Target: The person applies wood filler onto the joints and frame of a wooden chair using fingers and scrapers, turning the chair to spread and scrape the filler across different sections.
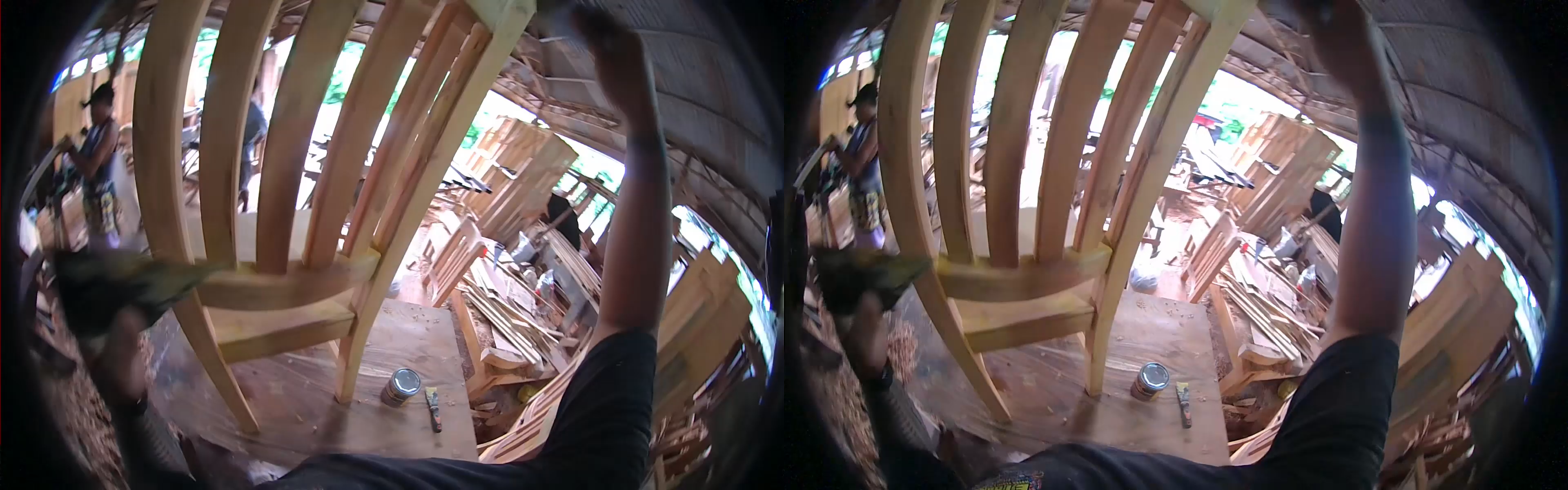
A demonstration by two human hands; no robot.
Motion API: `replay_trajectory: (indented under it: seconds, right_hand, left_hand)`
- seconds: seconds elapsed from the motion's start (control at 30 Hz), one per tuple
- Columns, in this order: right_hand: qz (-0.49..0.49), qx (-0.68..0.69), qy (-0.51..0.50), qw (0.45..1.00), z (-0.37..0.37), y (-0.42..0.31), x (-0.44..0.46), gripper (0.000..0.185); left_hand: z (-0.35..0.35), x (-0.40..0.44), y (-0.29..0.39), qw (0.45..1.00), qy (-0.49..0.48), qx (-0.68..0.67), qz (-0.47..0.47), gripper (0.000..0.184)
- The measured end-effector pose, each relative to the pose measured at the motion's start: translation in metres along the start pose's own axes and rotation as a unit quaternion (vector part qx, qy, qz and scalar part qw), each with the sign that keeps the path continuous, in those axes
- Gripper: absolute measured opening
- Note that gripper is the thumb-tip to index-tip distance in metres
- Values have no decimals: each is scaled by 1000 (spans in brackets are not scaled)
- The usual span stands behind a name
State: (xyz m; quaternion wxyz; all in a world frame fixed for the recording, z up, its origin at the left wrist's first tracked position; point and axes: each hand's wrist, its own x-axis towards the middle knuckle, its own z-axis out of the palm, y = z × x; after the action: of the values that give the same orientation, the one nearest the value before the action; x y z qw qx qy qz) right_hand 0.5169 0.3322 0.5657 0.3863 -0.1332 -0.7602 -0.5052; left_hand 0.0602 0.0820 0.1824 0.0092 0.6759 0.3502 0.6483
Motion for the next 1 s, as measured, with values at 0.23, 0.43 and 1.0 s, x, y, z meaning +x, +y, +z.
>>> replay_trajectory:
  seconds: [0.23,0.43,1.0]
  right_hand:
    - [65,-133,-190,971,-19,-198,-30,40]
    - [0,-272,-158,949,13,-195,8,37]
    - [9,-339,-380,860,63,-285,0,12]
  left_hand:
    - [-72,-18,-179,945,17,-327,-7,91]
    - [-31,-41,-218,919,-55,-365,-140,110]
    - [-39,-37,-248,833,-59,-531,-145,84]
